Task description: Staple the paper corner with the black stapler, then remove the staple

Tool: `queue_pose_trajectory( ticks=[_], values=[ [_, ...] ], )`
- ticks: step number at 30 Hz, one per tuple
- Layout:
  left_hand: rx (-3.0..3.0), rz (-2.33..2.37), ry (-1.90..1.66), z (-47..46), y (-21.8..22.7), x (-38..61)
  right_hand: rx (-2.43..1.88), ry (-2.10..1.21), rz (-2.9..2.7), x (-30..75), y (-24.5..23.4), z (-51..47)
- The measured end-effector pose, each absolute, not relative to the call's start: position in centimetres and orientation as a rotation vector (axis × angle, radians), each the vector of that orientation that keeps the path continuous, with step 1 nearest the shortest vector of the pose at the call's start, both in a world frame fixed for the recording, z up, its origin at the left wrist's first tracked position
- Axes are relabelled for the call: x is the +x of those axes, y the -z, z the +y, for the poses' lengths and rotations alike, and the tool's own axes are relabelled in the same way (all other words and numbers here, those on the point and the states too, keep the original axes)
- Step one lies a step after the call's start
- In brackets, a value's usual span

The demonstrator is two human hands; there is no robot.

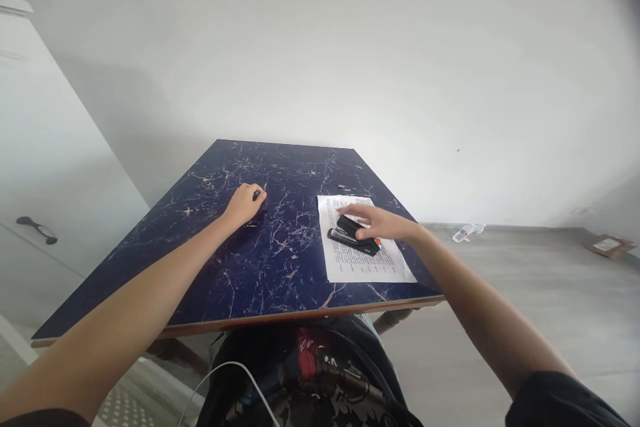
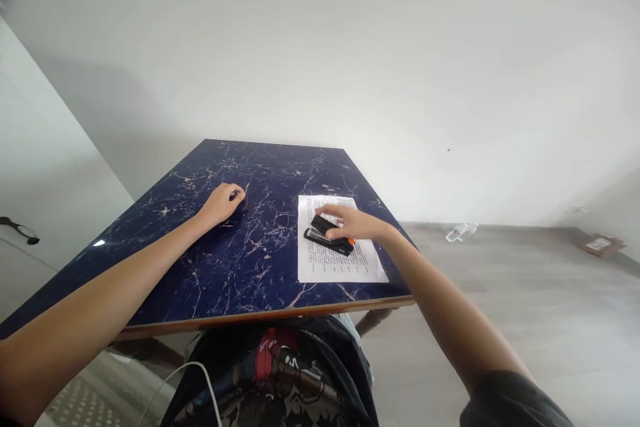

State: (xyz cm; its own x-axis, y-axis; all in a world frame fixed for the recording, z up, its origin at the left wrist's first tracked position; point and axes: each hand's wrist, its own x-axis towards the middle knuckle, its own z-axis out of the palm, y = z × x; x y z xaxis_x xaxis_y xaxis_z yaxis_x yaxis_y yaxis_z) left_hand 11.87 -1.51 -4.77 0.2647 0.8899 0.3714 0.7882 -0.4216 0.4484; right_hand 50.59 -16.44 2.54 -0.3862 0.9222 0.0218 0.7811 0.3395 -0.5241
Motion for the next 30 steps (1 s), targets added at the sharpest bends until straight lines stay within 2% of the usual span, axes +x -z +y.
queue_pose_trajectory(
  ticks=[4,8,13,20,26,30],
  values=[
    [2.294,1.602,-0.881,-1.5,4.2,11.5,-1.502,-0.472,-2.019,52.4,-2.2,-12.0],
    [2.277,1.599,-0.871,-1.4,4.0,11.3,-1.701,-0.238,-2.172,51.6,0.6,-7.5],
    [2.31,1.589,-0.902,-1.3,4.2,11.2,-1.836,-0.233,-2.305,50.6,3.8,-5.2],
    [2.33,1.573,-0.945,-1.4,4.0,11.4,-1.954,-0.221,-2.349,49.8,4.6,-3.9],
    [2.294,1.609,-1.258,0.3,2.3,8.2,-1.937,-0.222,-2.377,41.0,4.5,0.2],
    [1.954,1.895,-1.466,2.0,2.2,2.5,-1.879,-0.273,-2.373,32.1,4.1,2.3]
  ],
)
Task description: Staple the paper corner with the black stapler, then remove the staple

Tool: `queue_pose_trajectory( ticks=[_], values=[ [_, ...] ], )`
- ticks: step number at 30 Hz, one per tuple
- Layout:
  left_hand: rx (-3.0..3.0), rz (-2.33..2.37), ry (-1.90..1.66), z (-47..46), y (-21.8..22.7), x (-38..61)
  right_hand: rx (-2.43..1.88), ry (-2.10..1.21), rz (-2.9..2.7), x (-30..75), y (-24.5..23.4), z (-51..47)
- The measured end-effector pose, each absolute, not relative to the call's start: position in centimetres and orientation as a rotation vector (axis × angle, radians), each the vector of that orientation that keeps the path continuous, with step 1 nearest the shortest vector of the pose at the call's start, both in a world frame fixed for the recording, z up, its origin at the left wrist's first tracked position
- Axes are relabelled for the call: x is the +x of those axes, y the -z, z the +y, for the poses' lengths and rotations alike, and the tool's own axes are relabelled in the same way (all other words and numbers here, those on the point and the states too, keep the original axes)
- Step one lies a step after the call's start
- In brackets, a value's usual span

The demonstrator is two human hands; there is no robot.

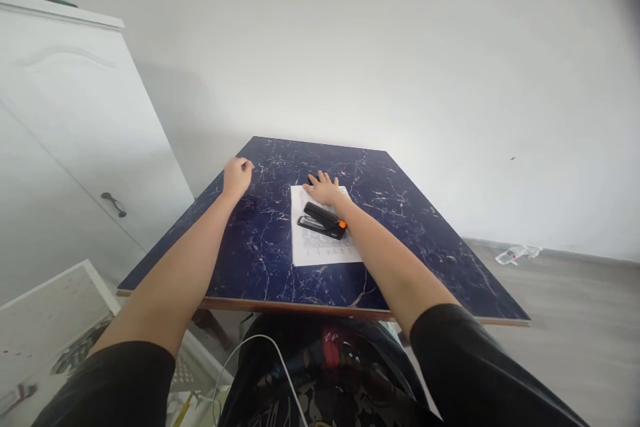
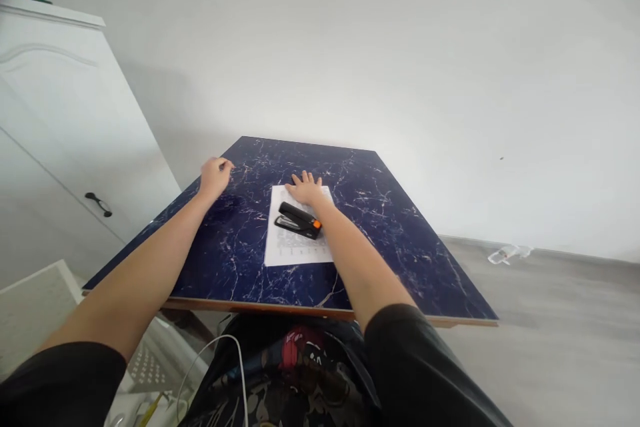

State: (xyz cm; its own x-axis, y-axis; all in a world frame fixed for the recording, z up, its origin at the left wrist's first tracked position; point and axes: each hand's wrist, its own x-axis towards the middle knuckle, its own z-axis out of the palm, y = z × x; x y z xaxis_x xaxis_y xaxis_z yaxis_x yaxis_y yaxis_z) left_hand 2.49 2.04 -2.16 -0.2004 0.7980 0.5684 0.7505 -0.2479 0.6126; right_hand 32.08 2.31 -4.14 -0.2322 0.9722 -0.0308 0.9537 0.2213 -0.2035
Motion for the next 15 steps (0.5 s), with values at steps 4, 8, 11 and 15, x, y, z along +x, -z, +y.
queue_pose_trajectory(
  ticks=[4,8,11,15],
  values=[
    [1.412,2.177,-1.576,3.3,3.4,-2.4,-1.812,-0.334,-2.366,22.9,4.0,3.0],
    [1.259,2.237,-1.605,4.1,4.4,-4.1,-1.712,-0.406,-2.403,17.0,3.8,3.3],
    [1.236,2.231,-1.622,4.4,4.7,-4.1,-1.616,-0.392,-2.364,16.1,3.6,3.0],
    [1.236,2.215,-1.631,4.5,5.0,-3.7,-1.186,-0.316,-2.494,17.6,3.9,1.7]
  ],
)
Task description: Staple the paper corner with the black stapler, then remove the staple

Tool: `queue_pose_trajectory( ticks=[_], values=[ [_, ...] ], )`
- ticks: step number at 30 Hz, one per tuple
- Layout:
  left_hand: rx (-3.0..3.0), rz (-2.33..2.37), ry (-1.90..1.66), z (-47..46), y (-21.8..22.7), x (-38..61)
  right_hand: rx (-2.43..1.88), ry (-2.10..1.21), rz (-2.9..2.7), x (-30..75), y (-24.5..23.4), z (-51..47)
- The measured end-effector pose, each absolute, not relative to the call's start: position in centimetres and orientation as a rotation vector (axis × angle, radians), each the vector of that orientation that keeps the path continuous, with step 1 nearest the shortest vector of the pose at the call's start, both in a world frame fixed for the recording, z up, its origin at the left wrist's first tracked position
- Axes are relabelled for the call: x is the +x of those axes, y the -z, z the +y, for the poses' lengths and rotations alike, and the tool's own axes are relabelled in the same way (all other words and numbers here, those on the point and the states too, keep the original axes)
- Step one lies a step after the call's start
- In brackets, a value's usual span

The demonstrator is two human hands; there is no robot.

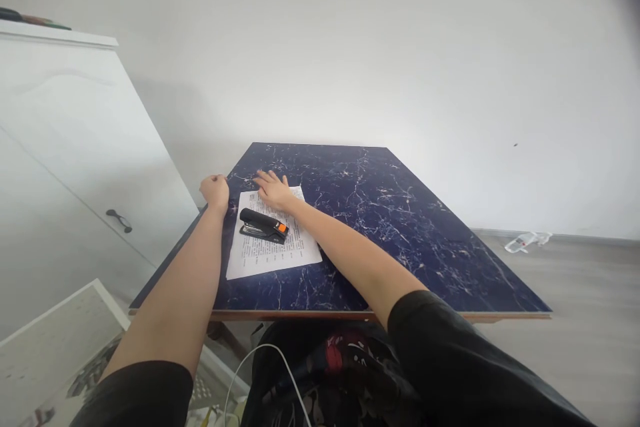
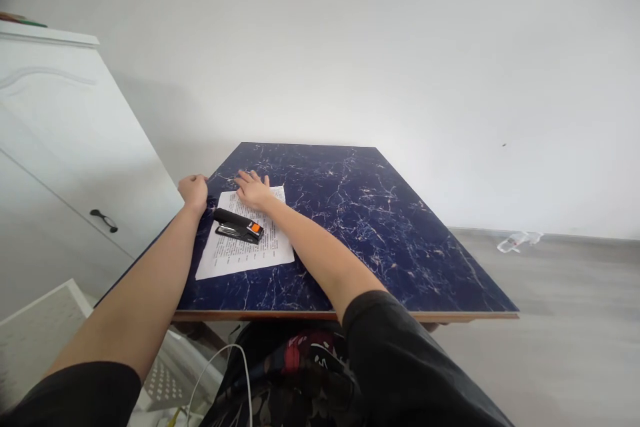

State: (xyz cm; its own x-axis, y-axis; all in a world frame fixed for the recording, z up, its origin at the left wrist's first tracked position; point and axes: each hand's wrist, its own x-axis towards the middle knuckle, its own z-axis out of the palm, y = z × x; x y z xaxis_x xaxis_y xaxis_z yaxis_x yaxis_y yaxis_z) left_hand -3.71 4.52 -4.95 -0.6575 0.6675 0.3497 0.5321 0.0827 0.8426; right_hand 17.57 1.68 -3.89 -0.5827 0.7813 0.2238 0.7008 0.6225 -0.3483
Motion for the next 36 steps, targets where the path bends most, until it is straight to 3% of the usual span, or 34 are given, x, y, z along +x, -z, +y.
queue_pose_trajectory(
  ticks=[4,12,19,23,27,30,33,36],
  values=[
    [1.269,2.201,-1.624,4.4,5.1,-3.6,-0.995,-0.403,-2.756,19.4,4.8,0.4],
    [1.358,2.169,-1.584,4.1,4.8,-2.8,-1.08,-0.366,-2.793,29.0,5.2,-0.4],
    [1.596,1.97,-1.521,3.2,3.9,2.2,-1.224,-0.418,-2.684,36.2,4.8,-1.5],
    [1.83,1.603,-1.401,1.0,3.4,7.4,-1.303,-0.452,-2.271,36.2,3.0,-3.3],
    [2.105,1.263,-1.172,-1.3,3.4,11.0,-1.275,-0.6,-2.196,37.4,1.2,-7.7],
    [2.542,1.012,-0.738,-1.9,3.8,11.6,-1.082,-0.733,-2.423,38.7,0.7,-11.2],
    [2.672,1.004,-0.328,-1.8,4.6,11.1,-1.089,-0.578,-2.516,39.6,0.9,-12.8],
    [2.675,1.05,-0.214,-1.4,5.1,10.8,-1.147,-0.413,-2.431,40.3,1.3,-12.2]
  ],
)
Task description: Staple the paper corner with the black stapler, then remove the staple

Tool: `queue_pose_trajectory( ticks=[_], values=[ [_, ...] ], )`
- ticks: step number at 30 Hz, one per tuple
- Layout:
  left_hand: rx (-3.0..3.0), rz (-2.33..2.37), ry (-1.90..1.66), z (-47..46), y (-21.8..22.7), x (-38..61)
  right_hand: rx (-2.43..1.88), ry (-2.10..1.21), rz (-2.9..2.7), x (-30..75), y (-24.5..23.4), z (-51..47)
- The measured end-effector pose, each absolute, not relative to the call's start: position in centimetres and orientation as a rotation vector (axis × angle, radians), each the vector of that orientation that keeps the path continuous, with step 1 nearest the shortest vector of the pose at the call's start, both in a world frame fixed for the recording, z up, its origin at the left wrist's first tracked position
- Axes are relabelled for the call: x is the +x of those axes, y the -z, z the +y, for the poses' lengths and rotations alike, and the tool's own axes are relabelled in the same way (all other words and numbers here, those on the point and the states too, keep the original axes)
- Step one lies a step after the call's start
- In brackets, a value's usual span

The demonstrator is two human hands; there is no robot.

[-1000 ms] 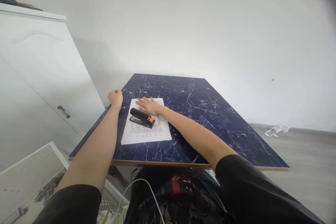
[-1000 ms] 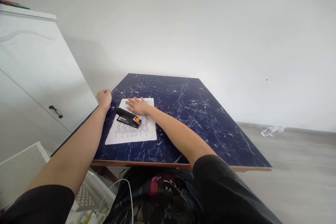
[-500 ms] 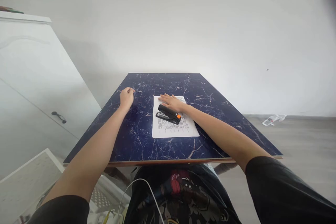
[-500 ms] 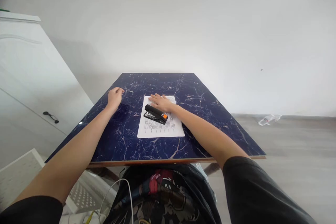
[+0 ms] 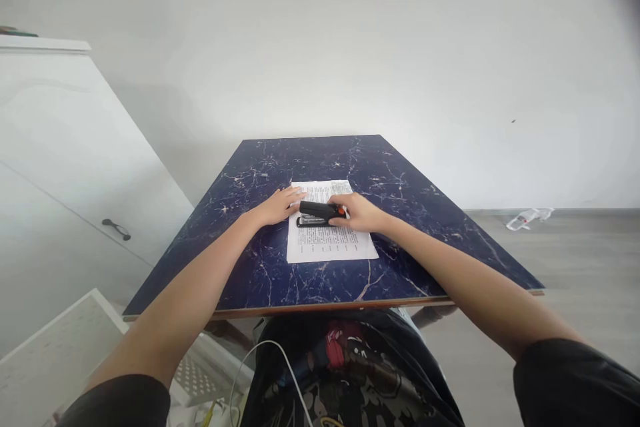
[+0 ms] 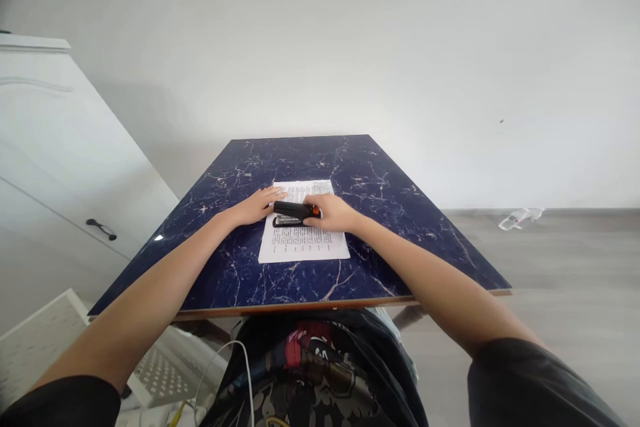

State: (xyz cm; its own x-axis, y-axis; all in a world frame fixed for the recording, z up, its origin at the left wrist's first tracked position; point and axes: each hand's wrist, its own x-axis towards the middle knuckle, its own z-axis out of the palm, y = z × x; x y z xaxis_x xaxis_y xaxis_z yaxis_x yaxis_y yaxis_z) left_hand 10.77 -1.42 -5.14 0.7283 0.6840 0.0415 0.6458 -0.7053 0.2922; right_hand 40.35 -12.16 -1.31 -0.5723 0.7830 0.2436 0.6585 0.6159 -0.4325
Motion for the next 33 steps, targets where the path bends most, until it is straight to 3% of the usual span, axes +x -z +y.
queue_pose_trajectory(
  ticks=[4,9,16,18,25,33],
  values=[
    [2.7,1.007,-0.292,-1.2,4.9,10.7,-1.152,-0.372,-2.335,41.2,1.4,-10.8],
    [2.622,1.006,-0.324,-1.6,4.0,10.4,-1.07,-0.738,-2.302,42.7,0.9,-10.3],
    [2.675,0.925,-0.568,-2.4,1.9,10.0,-1.055,-1.776,-1.7,44.4,0.9,-10.7],
    [2.7,0.93,-0.534,-2.7,1.2,9.7,-1.019,-1.912,-1.58,44.2,1.3,-10.8],
    [2.514,0.908,-0.233,-3.4,0.4,8.9,-1.014,-1.987,-1.422,43.5,2.0,-10.7],
    [2.485,0.863,-0.226,-3.1,1.0,8.6,-1.111,-1.961,-1.4,43.1,1.8,-10.9]
  ],
)
